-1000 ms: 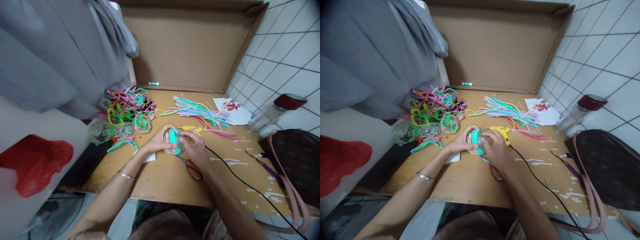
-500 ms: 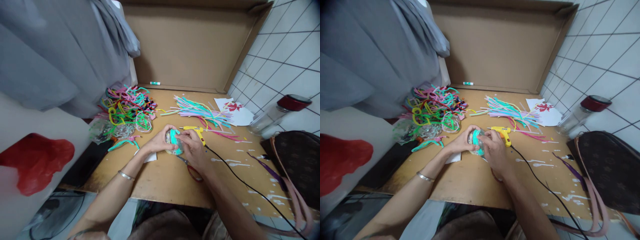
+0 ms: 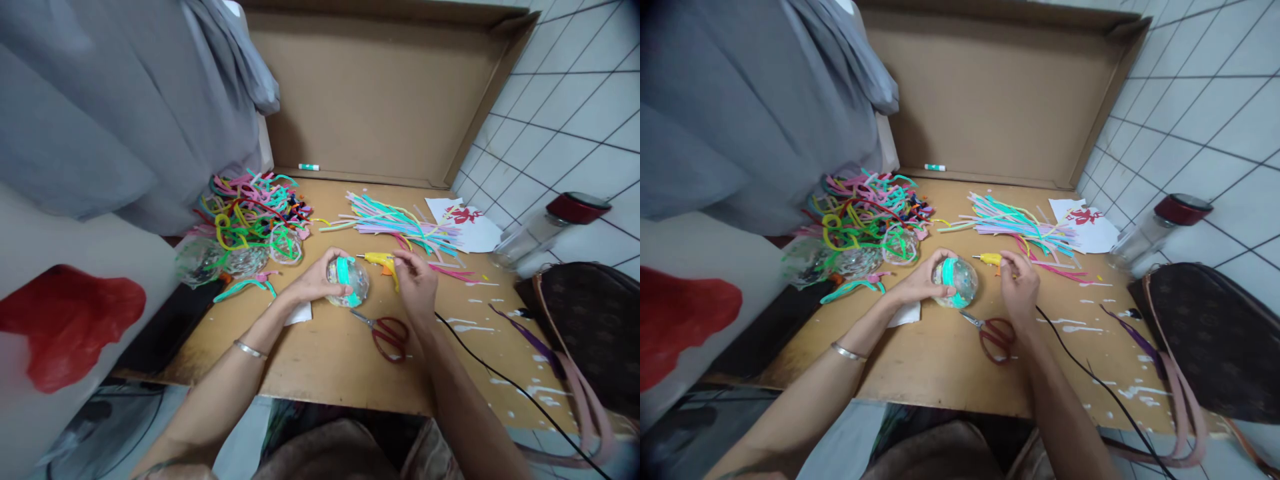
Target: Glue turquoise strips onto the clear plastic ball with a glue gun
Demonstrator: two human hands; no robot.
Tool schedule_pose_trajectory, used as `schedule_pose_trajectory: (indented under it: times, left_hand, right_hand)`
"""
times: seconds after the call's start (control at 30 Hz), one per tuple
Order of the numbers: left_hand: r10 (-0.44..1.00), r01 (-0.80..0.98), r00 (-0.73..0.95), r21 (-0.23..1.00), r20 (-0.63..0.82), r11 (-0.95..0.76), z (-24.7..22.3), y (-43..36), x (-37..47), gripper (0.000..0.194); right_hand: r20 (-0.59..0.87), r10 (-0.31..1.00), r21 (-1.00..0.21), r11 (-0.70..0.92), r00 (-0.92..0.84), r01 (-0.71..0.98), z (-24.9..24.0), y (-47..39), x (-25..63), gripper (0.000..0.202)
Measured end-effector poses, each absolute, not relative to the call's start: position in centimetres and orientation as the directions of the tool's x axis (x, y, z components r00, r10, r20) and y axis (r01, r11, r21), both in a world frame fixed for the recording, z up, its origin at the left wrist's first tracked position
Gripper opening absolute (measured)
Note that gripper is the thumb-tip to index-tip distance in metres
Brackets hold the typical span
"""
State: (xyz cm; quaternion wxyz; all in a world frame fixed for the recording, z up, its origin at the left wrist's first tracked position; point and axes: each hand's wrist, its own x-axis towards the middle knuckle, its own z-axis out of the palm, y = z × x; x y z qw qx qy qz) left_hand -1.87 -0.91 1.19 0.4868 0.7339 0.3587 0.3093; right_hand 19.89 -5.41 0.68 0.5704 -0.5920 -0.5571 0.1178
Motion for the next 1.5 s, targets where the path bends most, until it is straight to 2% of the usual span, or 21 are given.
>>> schedule_pose_trajectory:
  times: [0.03, 0.1, 0.2, 0.27, 0.37, 0.43, 0.53, 0.63, 0.73, 0.93, 1.03, 1.17, 1.27, 1.37, 1.5]
  left_hand:
    - [0.829, 0.222, 0.549, 0.938, 0.104, -0.265, 1.2, -0.9, -1.9, 0.069]
    - [0.833, 0.215, 0.543, 0.941, 0.106, -0.260, 1.2, -0.8, -2.0, 0.069]
    - [0.837, 0.227, 0.538, 0.938, 0.103, -0.262, 1.1, -0.8, -1.9, 0.069]
    - [0.839, 0.243, 0.537, 0.935, 0.092, -0.258, 1.1, -0.9, -1.8, 0.069]
    - [0.839, 0.255, 0.536, 0.928, 0.098, -0.272, 1.2, -1.0, -1.7, 0.069]
    - [0.834, 0.248, 0.541, 0.925, 0.113, -0.287, 1.2, -1.0, -1.7, 0.069]
    - [0.827, 0.225, 0.551, 0.934, 0.114, -0.278, 1.3, -1.1, -1.6, 0.068]
    - [0.825, 0.218, 0.556, 0.941, 0.100, -0.260, 1.2, -1.1, -1.6, 0.068]
    - [0.828, 0.202, 0.552, 0.947, 0.099, -0.248, 1.1, -1.0, -1.6, 0.069]
    - [0.829, 0.171, 0.546, 0.953, 0.120, -0.250, 1.0, -0.7, -1.7, 0.068]
    - [0.832, 0.161, 0.540, 0.955, 0.125, -0.248, 1.0, -0.7, -1.7, 0.066]
    - [0.839, 0.150, 0.532, 0.963, 0.111, -0.222, 0.9, -0.6, -1.8, 0.067]
    - [0.842, 0.152, 0.530, 0.966, 0.099, -0.209, 0.8, -0.6, -1.9, 0.067]
    - [0.837, 0.140, 0.534, 0.964, 0.121, -0.228, 0.8, -0.4, -1.9, 0.066]
    - [0.830, 0.165, 0.545, 0.954, 0.122, -0.248, 0.7, -0.4, -2.0, 0.067]
  right_hand:
    - [0.445, 0.804, -0.827, 0.202, 0.393, 0.524, 0.4, -5.1, 20.6, 0.033]
    - [0.382, 0.830, -0.782, 0.055, 0.407, 0.621, 0.0, -4.6, 21.8, 0.038]
    - [0.296, 0.875, -0.551, -0.172, 0.384, 0.817, -0.3, -4.1, 22.2, 0.043]
    - [0.215, 0.901, -0.374, -0.280, 0.377, 0.884, -0.3, -3.8, 21.6, 0.051]
    - [0.147, 0.905, -0.215, -0.365, 0.399, 0.906, -0.3, -3.0, 20.3, 0.066]
    - [0.146, 0.897, -0.172, -0.392, 0.417, 0.904, -0.4, -2.3, 19.6, 0.070]
    - [0.167, 0.881, -0.143, -0.423, 0.443, 0.895, -0.6, -1.6, 19.2, 0.066]
    - [0.152, 0.869, -0.173, -0.446, 0.471, 0.878, -0.8, -1.5, 19.4, 0.057]
    - [0.132, 0.858, -0.251, -0.456, 0.497, 0.854, -0.8, -1.9, 20.1, 0.054]
    - [0.229, 0.774, -0.566, -0.388, 0.590, 0.727, 0.6, -2.7, 23.5, 0.057]
    - [0.264, 0.758, -0.674, -0.298, 0.597, 0.676, 2.6, -2.2, 24.6, 0.061]
    - [0.339, 0.702, -0.699, -0.258, 0.627, 0.667, 4.9, -1.5, 23.7, 0.058]
    - [0.356, 0.652, -0.732, -0.250, 0.669, 0.633, 4.7, -1.6, 22.2, 0.055]
    - [0.315, 0.705, -0.744, -0.232, 0.635, 0.627, 3.5, -2.2, 21.6, 0.039]
    - [0.360, 0.770, -0.662, -0.187, 0.526, 0.726, 3.0, -2.9, 22.2, 0.029]
